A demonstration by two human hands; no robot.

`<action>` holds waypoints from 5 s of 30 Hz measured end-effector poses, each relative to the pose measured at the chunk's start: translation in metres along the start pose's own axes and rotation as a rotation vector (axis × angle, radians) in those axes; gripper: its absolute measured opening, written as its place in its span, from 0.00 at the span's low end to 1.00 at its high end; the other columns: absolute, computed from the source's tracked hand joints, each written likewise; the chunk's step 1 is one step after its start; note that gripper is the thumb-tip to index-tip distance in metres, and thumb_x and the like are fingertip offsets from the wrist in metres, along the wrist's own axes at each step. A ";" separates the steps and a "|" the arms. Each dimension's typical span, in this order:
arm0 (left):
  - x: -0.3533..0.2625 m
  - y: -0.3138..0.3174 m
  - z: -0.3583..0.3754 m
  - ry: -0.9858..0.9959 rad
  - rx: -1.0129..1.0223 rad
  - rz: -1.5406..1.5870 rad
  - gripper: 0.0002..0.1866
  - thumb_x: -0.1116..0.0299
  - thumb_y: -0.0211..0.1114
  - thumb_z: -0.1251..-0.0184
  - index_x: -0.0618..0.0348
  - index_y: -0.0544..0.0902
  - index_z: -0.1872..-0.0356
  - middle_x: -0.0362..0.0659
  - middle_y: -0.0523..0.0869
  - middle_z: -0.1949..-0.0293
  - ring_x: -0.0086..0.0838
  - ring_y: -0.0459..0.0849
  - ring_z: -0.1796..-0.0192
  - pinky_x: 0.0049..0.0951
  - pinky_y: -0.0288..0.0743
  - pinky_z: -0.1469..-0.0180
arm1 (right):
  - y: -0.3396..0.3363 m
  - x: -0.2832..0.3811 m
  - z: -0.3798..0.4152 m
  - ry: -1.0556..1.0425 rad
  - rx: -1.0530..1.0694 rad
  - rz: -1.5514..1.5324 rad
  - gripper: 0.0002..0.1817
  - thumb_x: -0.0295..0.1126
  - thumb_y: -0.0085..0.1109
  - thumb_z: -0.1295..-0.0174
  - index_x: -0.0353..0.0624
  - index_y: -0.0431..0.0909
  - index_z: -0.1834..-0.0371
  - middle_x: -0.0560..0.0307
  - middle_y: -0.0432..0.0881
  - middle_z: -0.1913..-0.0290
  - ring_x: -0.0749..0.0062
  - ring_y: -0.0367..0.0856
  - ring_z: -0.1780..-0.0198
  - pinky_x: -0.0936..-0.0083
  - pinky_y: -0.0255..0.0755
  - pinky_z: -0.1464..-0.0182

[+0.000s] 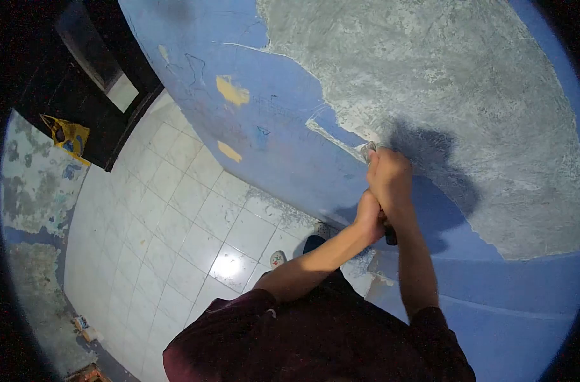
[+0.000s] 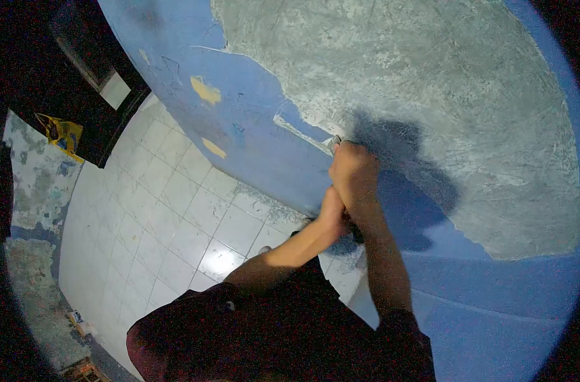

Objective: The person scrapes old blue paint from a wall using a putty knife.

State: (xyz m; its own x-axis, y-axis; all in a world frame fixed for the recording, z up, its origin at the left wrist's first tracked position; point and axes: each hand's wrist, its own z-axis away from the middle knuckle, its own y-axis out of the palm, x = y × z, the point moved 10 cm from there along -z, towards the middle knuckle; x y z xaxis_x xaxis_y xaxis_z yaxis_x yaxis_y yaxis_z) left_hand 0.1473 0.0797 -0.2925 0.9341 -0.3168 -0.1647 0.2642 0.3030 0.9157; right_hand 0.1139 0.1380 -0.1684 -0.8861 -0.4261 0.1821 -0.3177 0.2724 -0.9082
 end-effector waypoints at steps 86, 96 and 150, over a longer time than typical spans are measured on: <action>-0.112 -0.074 -0.012 0.505 -0.257 -0.437 0.21 0.54 0.55 0.25 0.58 0.81 0.72 0.34 0.77 0.81 0.15 0.70 0.82 0.21 0.58 0.84 | 0.080 -0.017 0.029 0.411 -0.230 -0.953 0.19 0.30 0.61 0.39 0.31 0.68 0.83 0.54 0.65 0.87 0.78 0.61 0.82 0.71 0.60 0.76; -0.119 -0.076 -0.018 0.572 -0.254 -0.401 0.21 0.53 0.55 0.25 0.59 0.80 0.73 0.35 0.75 0.83 0.16 0.69 0.86 0.22 0.59 0.86 | 0.092 -0.021 0.030 0.425 -0.296 -0.902 0.19 0.30 0.62 0.40 0.31 0.68 0.83 0.54 0.68 0.87 0.78 0.62 0.81 0.69 0.59 0.76; -0.124 -0.076 -0.020 0.578 -0.257 -0.648 0.24 0.50 0.56 0.26 0.62 0.81 0.73 0.36 0.77 0.81 0.18 0.71 0.82 0.23 0.62 0.83 | 0.083 -0.018 0.025 0.372 -0.324 -0.878 0.19 0.28 0.58 0.37 0.30 0.69 0.84 0.61 0.68 0.87 0.82 0.63 0.80 0.73 0.58 0.78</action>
State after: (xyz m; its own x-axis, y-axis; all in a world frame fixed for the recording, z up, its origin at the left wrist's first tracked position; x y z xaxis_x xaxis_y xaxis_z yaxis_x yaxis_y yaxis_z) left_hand 0.0165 0.1141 -0.3486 0.5401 -0.0152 -0.8415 0.7610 0.4357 0.4806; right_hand 0.1121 0.1463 -0.2564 -0.3257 -0.3070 0.8942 -0.9363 0.2362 -0.2600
